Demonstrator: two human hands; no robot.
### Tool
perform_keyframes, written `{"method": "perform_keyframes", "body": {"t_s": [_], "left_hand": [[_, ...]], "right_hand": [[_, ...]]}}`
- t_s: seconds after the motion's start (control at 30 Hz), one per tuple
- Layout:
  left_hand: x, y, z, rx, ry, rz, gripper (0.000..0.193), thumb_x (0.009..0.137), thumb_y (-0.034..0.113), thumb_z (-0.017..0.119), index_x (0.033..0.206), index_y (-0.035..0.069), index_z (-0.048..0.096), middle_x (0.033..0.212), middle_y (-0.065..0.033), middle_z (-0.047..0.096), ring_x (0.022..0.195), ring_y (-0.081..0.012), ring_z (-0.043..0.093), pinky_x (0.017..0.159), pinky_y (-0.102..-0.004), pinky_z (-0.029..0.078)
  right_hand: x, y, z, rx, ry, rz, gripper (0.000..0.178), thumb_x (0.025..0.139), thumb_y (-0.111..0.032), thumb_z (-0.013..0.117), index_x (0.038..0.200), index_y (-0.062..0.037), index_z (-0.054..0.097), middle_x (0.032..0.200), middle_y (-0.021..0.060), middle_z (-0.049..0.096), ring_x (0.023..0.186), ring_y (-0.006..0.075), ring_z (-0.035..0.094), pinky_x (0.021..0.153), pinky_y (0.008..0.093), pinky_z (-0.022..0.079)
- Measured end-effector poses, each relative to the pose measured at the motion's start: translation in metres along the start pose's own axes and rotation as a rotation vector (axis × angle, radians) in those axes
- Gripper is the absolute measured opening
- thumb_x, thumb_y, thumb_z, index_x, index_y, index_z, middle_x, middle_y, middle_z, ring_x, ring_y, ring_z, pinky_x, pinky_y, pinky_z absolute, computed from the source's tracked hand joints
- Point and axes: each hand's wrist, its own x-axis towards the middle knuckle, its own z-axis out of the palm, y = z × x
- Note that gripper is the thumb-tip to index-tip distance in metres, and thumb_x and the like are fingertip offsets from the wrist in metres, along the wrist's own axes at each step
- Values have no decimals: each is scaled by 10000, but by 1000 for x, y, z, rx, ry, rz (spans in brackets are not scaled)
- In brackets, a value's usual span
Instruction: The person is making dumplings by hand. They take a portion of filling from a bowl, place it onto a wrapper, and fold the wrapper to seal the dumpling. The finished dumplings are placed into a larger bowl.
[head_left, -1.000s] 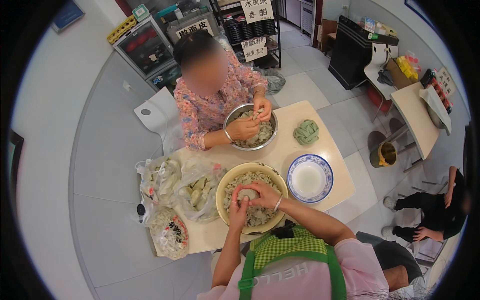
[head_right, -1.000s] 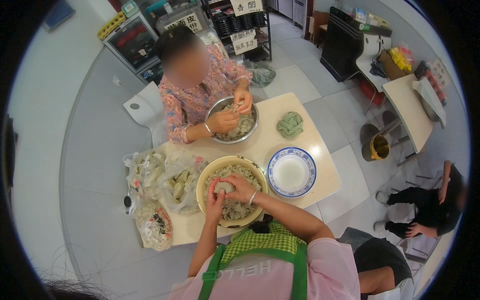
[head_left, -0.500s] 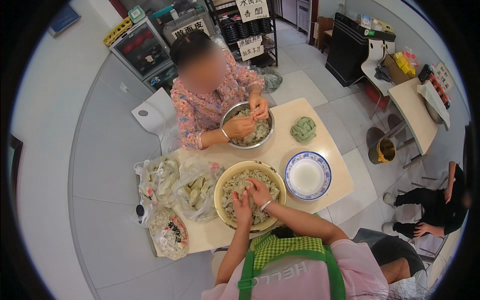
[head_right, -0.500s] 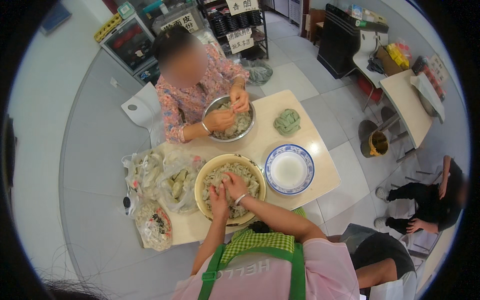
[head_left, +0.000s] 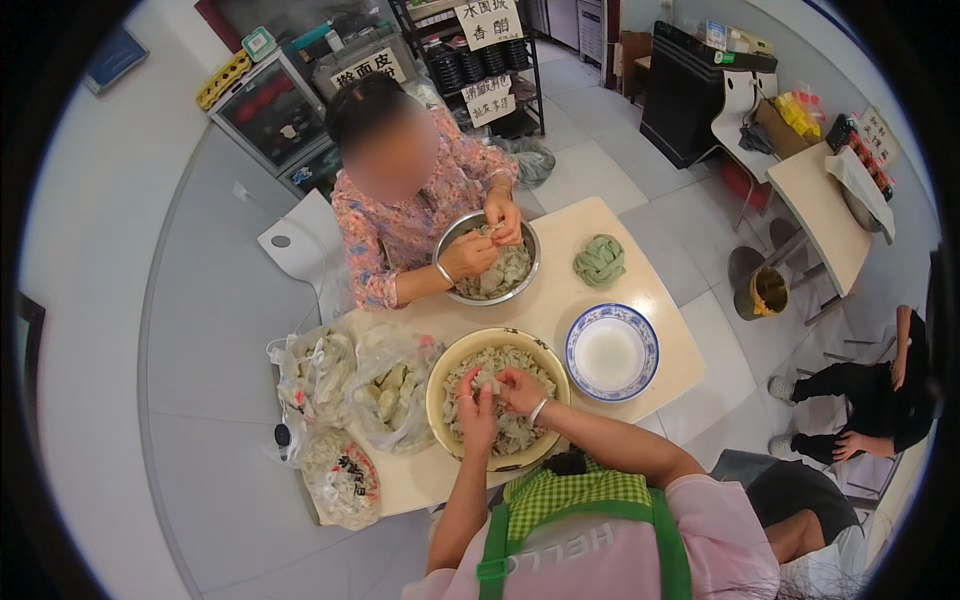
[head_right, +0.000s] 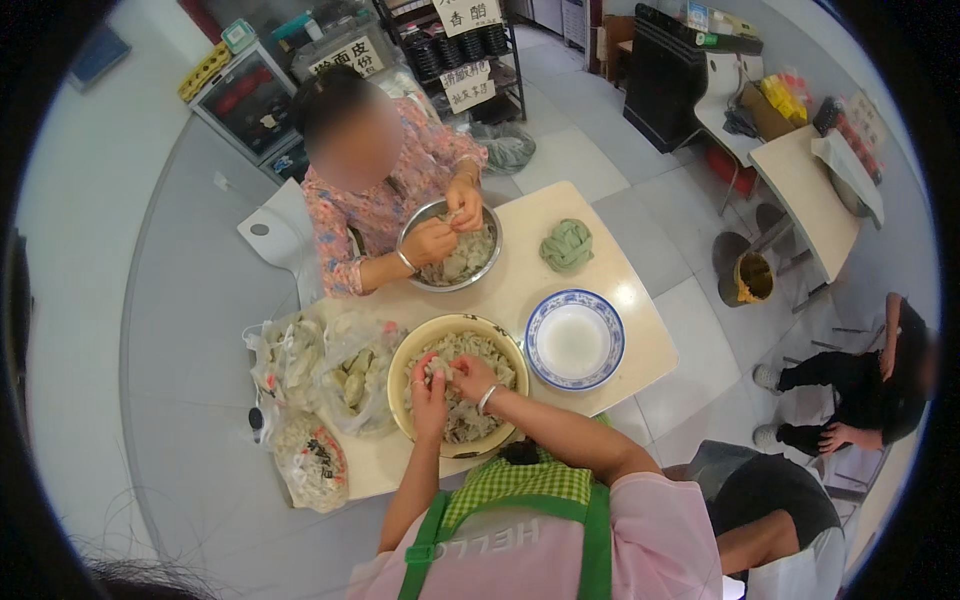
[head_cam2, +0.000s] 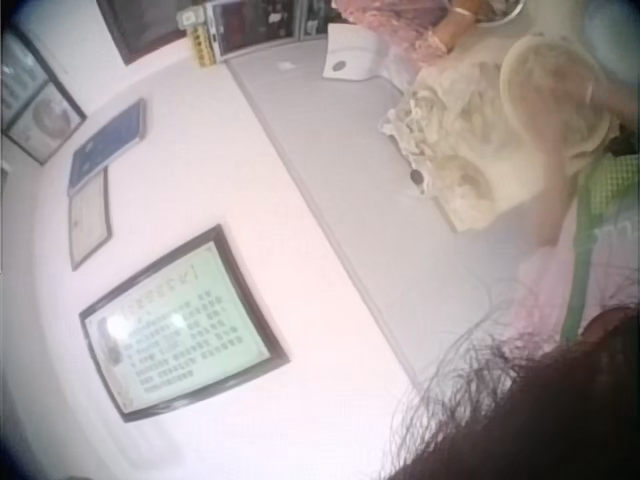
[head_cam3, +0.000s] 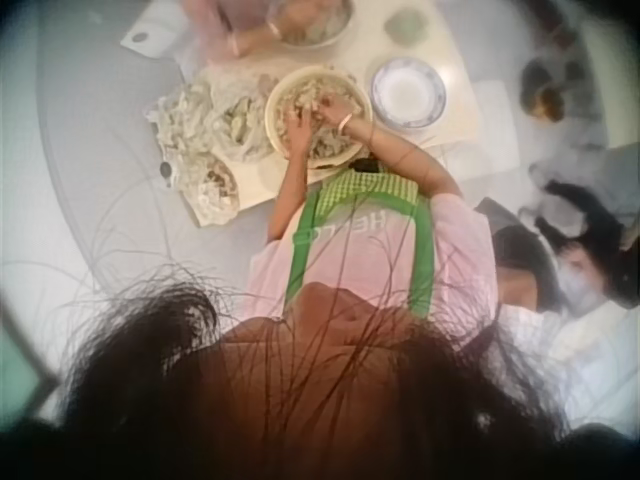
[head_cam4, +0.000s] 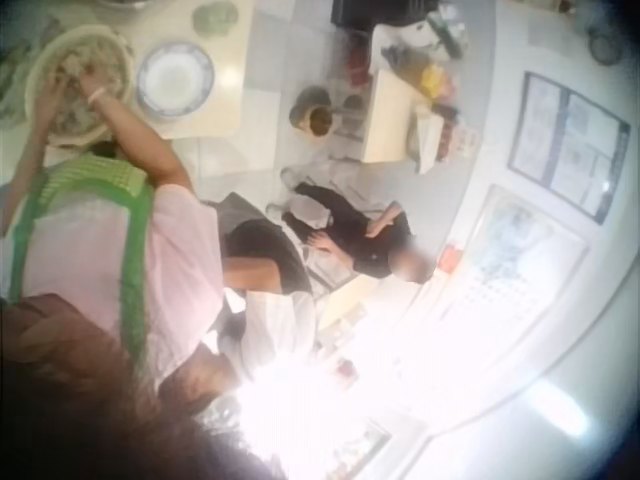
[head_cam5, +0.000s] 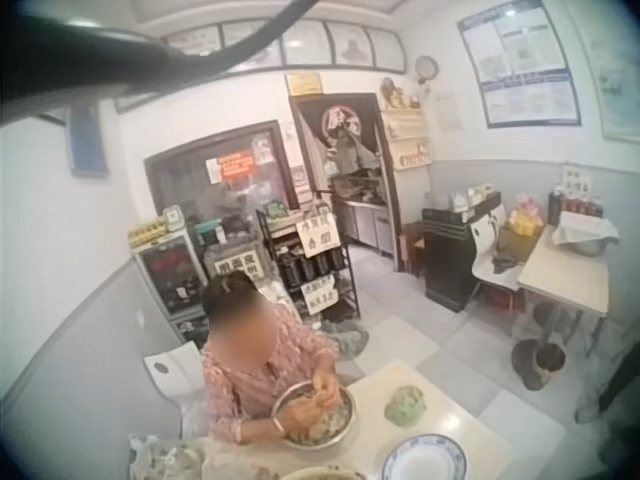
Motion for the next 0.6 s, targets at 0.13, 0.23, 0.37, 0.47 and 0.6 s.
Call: {"method": "perform_keyframes", "body": {"t_s": [0.13, 0.23, 0.37, 0.47, 0.6], "left_hand": [[-7, -7, 7, 62, 121, -181, 328, 857, 183, 461, 1103, -26, 406, 1026, -145, 481, 925, -230, 465, 816, -329, 364], [-10, -25, 14, -116, 311, -300, 315, 871, 190, 440, 1090, -34, 406, 973, -131, 484, 858, -200, 468, 770, -313, 381], [-4, -14, 14, -217, 405, -343, 277, 875, 198, 440, 1043, -22, 429, 842, -78, 495, 757, -145, 455, 691, -278, 389], [-6, -17, 11, -491, 435, -519, 213, 870, 202, 451, 956, 8, 465, 747, -30, 480, 677, -109, 440, 622, -259, 389], [-8, -8, 11, -760, 450, -591, 157, 868, 215, 448, 841, 66, 490, 686, 8, 454, 582, -90, 430, 501, -247, 388]], "right_hand": [[-8, 19, 14, -360, 196, -347, 115, 790, -123, 533, 855, -32, 503, 697, 75, 515, 634, 150, 504, 601, 271, 422], [-15, 14, 20, -356, 84, -348, 111, 812, -121, 491, 844, -15, 498, 713, 103, 525, 658, 192, 501, 648, 309, 405], [-18, 2, 19, -367, -12, -351, 173, 841, -169, 446, 825, -21, 536, 684, 89, 528, 626, 178, 480, 603, 292, 395], [-15, 10, 20, -292, 23, -314, 223, 836, -228, 456, 812, -37, 567, 618, 56, 513, 534, 137, 445, 517, 266, 375], [-18, 3, 24, 88, -11, 112, 250, 822, -286, 471, 744, -75, 578, 517, 15, 469, 388, 111, 360, 374, 246, 294]]}}
